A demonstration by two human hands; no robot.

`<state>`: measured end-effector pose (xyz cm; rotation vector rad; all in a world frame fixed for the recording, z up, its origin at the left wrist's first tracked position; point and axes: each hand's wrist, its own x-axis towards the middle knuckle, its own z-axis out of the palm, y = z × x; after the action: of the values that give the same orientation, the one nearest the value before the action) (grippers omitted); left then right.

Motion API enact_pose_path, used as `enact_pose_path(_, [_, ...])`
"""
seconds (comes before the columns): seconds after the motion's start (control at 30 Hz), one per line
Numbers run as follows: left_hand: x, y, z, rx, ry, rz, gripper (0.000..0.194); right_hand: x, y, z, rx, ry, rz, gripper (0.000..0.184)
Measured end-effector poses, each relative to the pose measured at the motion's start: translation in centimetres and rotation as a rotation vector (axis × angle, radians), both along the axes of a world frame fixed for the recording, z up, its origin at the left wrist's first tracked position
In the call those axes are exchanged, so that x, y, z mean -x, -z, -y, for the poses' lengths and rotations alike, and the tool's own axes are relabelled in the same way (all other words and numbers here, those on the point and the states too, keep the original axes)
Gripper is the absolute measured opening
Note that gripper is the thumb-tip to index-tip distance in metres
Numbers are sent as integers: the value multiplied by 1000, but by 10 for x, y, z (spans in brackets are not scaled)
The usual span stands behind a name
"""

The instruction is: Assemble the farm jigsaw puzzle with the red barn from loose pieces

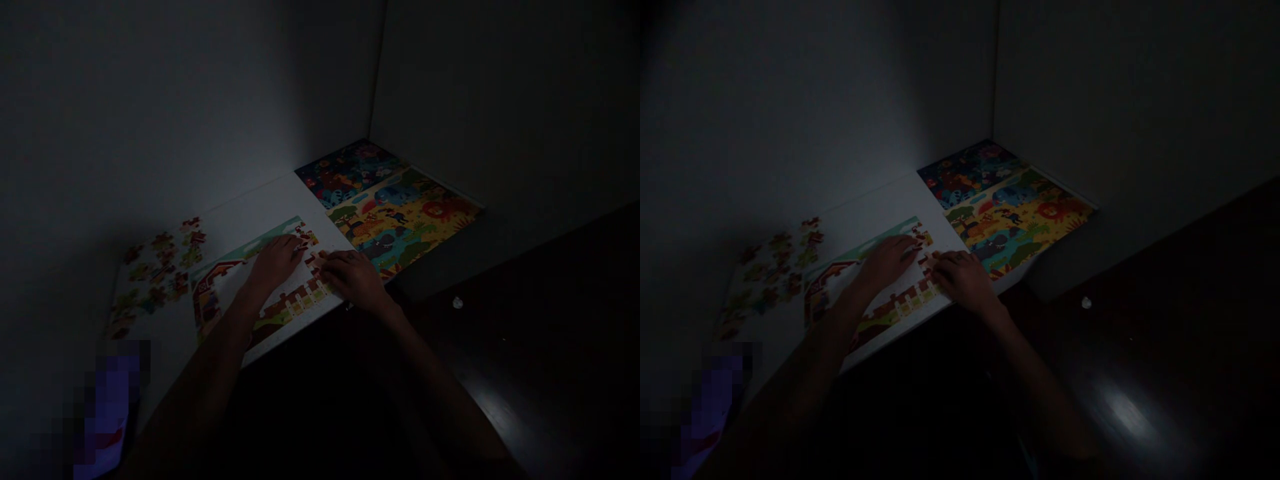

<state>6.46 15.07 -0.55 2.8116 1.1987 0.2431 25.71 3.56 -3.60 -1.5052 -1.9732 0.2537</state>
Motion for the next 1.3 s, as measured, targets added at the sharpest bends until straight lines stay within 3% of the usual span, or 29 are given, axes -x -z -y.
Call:
enact_pose_path(0.4, [6,-5,11,-16,56,14,28,0,0,0,11,20,18,21])
enact_pose_path(0.83, [12,2,9,11,134,88,32,0,0,-1,14,27,21,20])
enact_pose_path(1.3, [4,10,15,15,65,106,32,-2,0,0,20,14,20,19])
